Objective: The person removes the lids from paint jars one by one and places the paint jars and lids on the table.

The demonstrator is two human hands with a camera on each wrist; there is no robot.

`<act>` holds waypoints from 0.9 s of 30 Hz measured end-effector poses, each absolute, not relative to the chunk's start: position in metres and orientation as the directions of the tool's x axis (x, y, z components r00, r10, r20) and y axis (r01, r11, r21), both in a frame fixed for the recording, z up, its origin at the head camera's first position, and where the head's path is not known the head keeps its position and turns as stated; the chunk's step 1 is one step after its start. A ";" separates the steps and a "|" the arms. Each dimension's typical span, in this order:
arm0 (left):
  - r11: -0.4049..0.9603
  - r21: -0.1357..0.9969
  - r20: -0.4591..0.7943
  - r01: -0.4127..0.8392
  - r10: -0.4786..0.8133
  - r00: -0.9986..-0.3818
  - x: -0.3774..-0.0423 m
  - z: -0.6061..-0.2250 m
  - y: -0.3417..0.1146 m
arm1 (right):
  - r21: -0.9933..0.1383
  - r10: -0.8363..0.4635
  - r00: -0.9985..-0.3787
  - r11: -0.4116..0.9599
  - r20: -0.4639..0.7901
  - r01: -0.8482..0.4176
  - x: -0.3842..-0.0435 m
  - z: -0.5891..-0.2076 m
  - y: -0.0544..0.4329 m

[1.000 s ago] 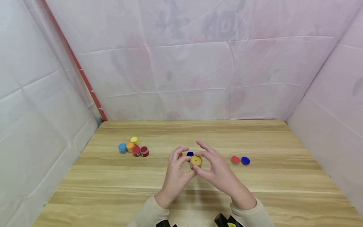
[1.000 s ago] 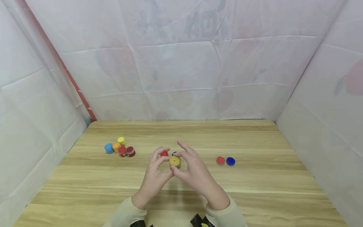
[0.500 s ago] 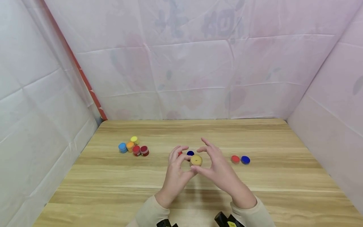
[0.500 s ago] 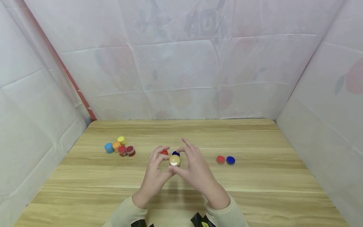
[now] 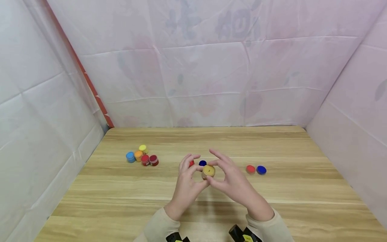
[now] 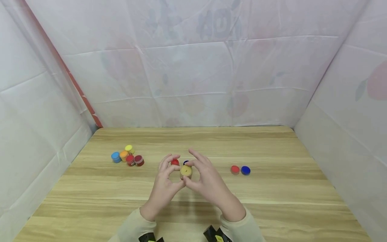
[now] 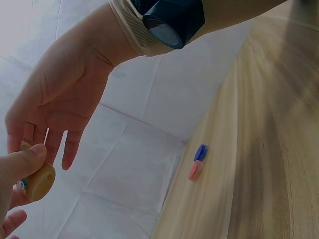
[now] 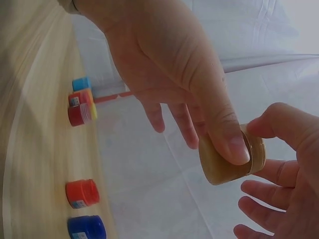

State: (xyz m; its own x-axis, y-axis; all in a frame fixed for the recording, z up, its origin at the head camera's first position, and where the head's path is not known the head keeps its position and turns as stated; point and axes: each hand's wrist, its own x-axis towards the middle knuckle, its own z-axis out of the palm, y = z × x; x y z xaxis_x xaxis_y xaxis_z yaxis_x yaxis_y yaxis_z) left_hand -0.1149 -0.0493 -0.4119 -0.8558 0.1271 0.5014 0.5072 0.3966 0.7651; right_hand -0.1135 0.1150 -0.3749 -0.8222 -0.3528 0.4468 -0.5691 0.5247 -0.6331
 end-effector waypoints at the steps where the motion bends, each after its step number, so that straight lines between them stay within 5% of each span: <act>1: 0.396 0.766 0.499 0.507 0.130 -0.857 -0.115 -0.412 -0.050 | -0.635 -0.358 -0.822 0.521 0.443 -0.570 -0.114 -0.375 0.115; 15: 0.385 0.778 0.484 0.497 0.140 -0.864 -0.114 -0.409 -0.050 | -0.642 -0.409 -0.805 0.488 0.429 -0.591 -0.112 -0.373 0.117; 27: 0.380 0.766 0.511 0.519 0.130 -0.850 -0.113 -0.408 -0.049 | -0.672 -0.295 -0.866 0.547 0.403 -0.499 -0.113 -0.372 0.115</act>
State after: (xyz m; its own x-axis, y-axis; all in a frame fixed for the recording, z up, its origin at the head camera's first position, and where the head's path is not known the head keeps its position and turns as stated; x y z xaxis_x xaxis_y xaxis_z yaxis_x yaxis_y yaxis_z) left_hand -0.1135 -0.0493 -0.4078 -0.8497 0.1303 0.5108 0.5187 0.3802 0.7658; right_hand -0.1131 0.1149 -0.3721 -0.8661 -0.2950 0.4035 -0.4993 0.5471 -0.6718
